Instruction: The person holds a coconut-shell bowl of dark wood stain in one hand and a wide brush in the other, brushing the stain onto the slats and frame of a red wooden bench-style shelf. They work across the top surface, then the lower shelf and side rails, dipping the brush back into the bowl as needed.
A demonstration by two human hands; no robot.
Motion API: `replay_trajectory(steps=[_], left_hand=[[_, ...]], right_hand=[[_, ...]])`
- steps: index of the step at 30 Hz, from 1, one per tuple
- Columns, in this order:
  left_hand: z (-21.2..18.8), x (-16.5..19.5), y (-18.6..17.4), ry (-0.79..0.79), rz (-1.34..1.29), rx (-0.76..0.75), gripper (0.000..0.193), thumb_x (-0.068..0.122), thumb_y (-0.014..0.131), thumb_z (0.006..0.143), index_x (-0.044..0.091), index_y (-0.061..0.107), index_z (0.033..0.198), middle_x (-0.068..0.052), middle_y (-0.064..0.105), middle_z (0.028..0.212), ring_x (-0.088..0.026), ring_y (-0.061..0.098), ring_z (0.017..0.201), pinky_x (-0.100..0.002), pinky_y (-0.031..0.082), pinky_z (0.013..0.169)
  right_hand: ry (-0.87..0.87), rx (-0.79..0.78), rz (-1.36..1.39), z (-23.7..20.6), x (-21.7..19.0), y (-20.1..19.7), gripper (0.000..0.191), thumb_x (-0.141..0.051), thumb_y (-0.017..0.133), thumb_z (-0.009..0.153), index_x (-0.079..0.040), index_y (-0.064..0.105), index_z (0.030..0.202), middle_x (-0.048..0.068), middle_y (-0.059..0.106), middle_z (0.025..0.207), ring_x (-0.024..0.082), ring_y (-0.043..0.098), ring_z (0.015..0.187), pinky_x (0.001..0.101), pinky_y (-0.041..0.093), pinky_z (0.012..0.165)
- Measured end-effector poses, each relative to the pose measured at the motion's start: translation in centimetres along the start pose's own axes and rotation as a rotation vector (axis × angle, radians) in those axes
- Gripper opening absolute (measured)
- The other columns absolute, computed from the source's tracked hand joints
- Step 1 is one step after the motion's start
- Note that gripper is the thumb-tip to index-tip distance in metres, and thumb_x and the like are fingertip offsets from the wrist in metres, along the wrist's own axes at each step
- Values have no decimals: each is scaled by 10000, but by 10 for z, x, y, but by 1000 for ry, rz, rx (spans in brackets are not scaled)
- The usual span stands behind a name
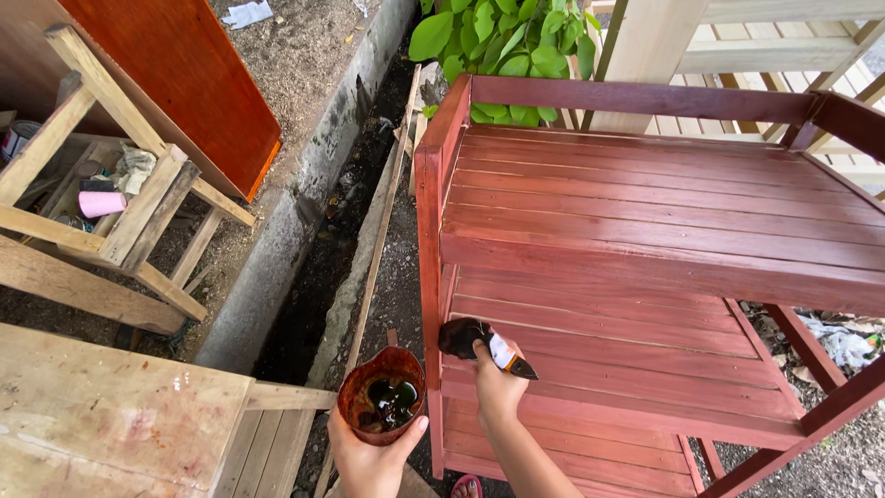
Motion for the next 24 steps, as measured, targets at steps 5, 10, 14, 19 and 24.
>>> replay_trajectory(steps=[5, 10, 14, 19, 24], left_hand=[[-4, -3, 0, -45, 55, 15, 940, 39, 945, 555, -51, 421, 1330, -188, 547, 1293, -259, 660, 1164, -369, 625, 932], [-8, -4, -6, -93, 30, 25, 942, 49, 934, 571, -51, 394, 1337, -194, 550, 1292, -269, 671, 1156, -375, 630, 927], [-12, -2, -12, -92, -12, 31, 928, 43, 918, 576, -51, 395, 1337, -203, 579, 1282, -276, 690, 1134, -374, 640, 900], [-14, 0, -15, -64, 30, 51, 913, 35, 922, 593, -54, 395, 1333, -200, 577, 1278, -261, 678, 1144, -364, 625, 913], [-16, -2, -11, -97, -9, 52, 916, 47, 929, 570, -43, 420, 1326, -191, 614, 1250, -258, 702, 1101, -367, 625, 901]], right_hand=[[-106, -83, -84, -7, -14, 4, 242, -37, 776, 841, -86, 738, 1075, -7, 673, 821, 59, 572, 638, 244, 471, 521], [3, -32, -176, -26, 23, -16, 262, -6, 770, 819, -78, 747, 1070, 30, 668, 773, 93, 554, 584, 270, 453, 484], [3, -28, -216, -17, 25, -15, 172, 8, 801, 835, 26, 689, 965, 50, 690, 796, 107, 617, 634, 279, 499, 535], [-48, -124, -162, -5, 0, -1, 257, -34, 767, 815, -78, 732, 1066, -3, 700, 813, 94, 597, 630, 268, 506, 547], [-81, -63, -342, -20, 3, -5, 247, -48, 805, 831, -11, 744, 1067, 30, 694, 794, 99, 593, 648, 292, 497, 563]])
Point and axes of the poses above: each hand's wrist, its own z-axis towards the middle knuckle, its own y-axis out of the palm, x = y × z, the point moved 8 cm from there along z, towards the middle knuckle
